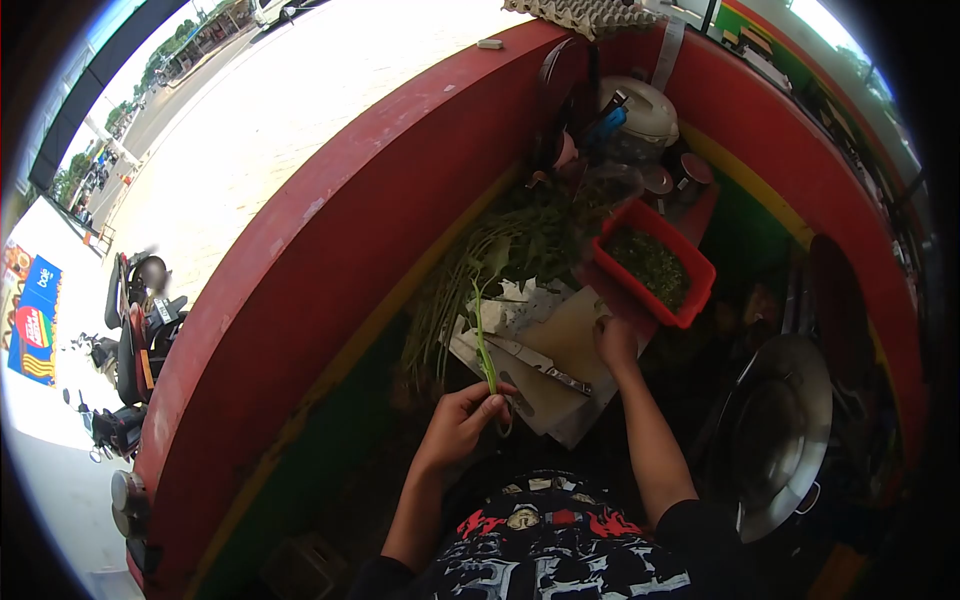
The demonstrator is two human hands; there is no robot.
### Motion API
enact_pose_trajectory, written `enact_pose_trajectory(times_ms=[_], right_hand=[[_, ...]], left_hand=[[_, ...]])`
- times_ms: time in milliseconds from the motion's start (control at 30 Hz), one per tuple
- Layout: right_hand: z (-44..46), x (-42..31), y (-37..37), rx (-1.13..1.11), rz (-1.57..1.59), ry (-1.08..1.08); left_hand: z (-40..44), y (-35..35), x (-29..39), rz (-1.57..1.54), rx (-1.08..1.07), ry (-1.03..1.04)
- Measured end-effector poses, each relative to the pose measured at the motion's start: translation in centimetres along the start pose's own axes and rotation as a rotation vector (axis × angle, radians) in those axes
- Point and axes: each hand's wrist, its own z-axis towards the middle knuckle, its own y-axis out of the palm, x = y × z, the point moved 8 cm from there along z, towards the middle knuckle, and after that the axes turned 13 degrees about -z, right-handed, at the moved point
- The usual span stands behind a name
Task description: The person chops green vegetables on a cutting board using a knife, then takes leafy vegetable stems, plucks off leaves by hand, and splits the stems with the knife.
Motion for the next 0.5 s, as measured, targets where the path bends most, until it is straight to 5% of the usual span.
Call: enact_pose_trajectory(times_ms=[67,167,233,300,367,500], right_hand=[[-0.9,0.4,2.4,-0.097,-0.112,-0.014],[-5.1,-1.9,-2.5,0.069,-0.058,0.024],[-8.1,-3.6,-3.2,-0.045,0.460,0.085],[-11.3,-6.6,-0.4,-0.547,1.027,0.171],[-13.5,-10.7,-3.2,-0.791,1.394,0.241],[-13.5,-14.4,-8.3,-0.708,1.469,-0.010]], left_hand=[[0.3,0.8,-0.4,0.004,0.015,-0.053],[0.2,1.6,-1.4,0.034,0.022,-0.110],[0.2,1.5,-2.6,0.017,0.027,-0.120],[0.4,1.6,-3.3,0.036,0.003,-0.106],[0.5,2.4,-3.4,0.021,-0.033,-0.095],[1.2,3.6,-4.1,-0.199,-0.121,-0.089]])
